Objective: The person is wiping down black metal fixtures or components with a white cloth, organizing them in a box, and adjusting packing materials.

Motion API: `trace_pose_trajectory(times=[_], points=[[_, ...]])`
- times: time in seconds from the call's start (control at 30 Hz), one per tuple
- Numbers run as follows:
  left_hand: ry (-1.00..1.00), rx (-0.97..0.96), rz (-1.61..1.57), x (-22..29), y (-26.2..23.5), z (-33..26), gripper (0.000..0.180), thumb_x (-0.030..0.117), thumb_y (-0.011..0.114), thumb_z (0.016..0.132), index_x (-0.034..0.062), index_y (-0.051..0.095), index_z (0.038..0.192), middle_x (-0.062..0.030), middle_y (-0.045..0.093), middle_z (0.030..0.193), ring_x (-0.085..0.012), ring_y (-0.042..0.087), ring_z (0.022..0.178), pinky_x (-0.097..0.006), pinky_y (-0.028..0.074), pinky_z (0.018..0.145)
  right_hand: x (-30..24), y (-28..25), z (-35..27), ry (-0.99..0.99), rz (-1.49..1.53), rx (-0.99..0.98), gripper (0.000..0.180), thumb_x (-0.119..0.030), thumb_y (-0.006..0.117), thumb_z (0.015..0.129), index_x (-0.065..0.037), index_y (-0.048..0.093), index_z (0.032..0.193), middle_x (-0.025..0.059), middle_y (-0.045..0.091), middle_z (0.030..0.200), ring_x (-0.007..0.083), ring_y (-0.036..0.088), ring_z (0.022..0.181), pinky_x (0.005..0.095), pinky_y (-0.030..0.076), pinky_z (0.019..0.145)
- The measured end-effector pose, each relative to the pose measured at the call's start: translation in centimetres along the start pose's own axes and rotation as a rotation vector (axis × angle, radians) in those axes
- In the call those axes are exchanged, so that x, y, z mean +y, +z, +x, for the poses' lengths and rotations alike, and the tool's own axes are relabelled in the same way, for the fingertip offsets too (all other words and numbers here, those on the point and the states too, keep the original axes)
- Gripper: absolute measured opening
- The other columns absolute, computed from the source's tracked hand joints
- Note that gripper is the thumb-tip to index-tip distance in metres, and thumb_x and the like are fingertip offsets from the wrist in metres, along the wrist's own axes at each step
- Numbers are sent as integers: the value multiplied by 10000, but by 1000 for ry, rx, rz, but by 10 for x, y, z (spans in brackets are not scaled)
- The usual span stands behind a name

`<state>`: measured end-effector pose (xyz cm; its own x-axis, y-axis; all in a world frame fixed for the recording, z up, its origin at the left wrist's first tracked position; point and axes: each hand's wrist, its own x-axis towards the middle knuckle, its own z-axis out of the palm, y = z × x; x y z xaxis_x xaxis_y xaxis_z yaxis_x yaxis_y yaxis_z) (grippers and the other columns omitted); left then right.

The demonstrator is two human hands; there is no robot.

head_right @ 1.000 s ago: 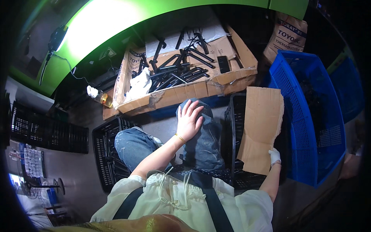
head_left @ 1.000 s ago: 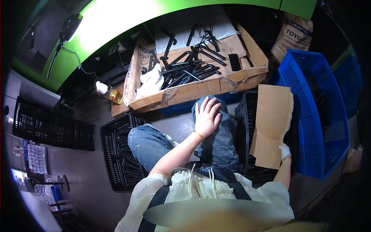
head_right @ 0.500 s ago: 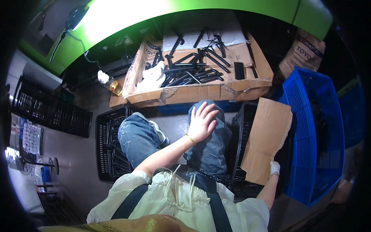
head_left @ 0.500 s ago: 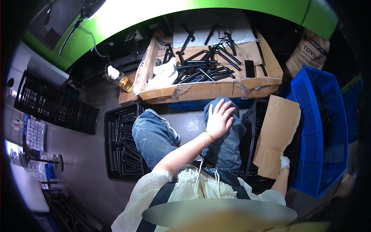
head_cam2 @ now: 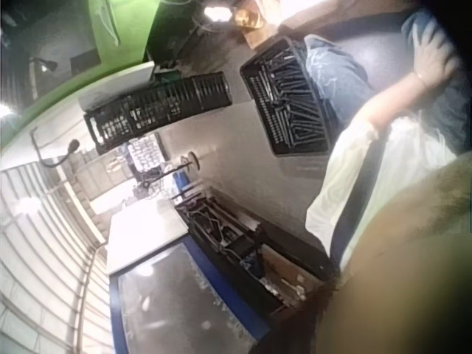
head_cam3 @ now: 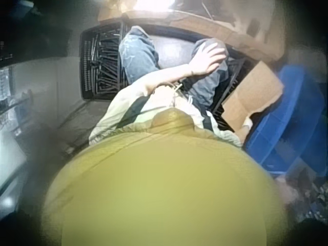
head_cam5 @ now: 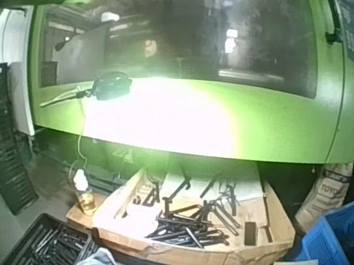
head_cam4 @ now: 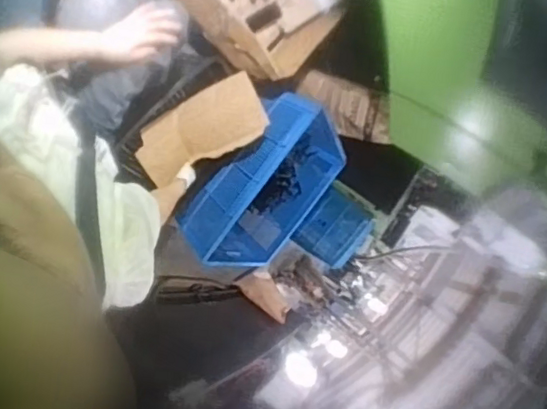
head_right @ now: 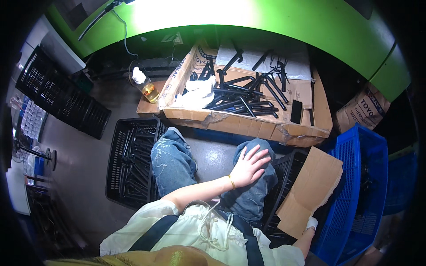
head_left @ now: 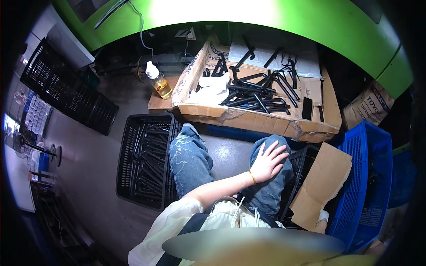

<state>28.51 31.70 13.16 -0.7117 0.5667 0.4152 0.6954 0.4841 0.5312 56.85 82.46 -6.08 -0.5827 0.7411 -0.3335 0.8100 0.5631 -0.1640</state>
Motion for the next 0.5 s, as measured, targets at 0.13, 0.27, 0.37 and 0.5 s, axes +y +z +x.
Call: trace_pose_trajectory(times=[0.13, 0.27, 0.37, 0.5], points=[[26, 1, -18, -7, -3, -8, 561, 266, 617, 883, 192, 464, 1418, -72, 339, 1535, -357, 235, 1448, -613, 195, 1127, -13, -15, 15, -238, -247, -107, 477, -407, 520, 938, 29, 698, 862, 220, 673, 824, 379, 639, 787, 447, 478, 697], [29, -1, -34, -9, -11, -20, 570, 286, 617, 884, 188, 457, 1422, -75, 323, 1543, -364, 225, 1447, -574, 205, 1138, -7, -27, 28, -469, -501, -209, 448, -393, 534, 930, 17, 702, 867, 198, 666, 798, 354, 637, 759, 436, 480, 670], [41, -26, -83, -14, -22, -27, 576, 267, 636, 869, 182, 464, 1412, -78, 334, 1535, -378, 257, 1428, -526, 260, 1138, 10, -24, 16, -637, -701, -286, 426, -382, 544, 925, 9, 705, 871, 182, 660, 779, 336, 635, 737, 427, 481, 650], [110, -114, -121, -33, -44, -35, 626, 200, 676, 828, 156, 446, 1409, -91, 356, 1515, -401, 343, 1369, -474, 376, 1094, -18, -35, 42, -859, -955, -403, 398, -368, 558, 918, -3, 710, 876, 160, 652, 753, 312, 633, 708, 416, 483, 623]])
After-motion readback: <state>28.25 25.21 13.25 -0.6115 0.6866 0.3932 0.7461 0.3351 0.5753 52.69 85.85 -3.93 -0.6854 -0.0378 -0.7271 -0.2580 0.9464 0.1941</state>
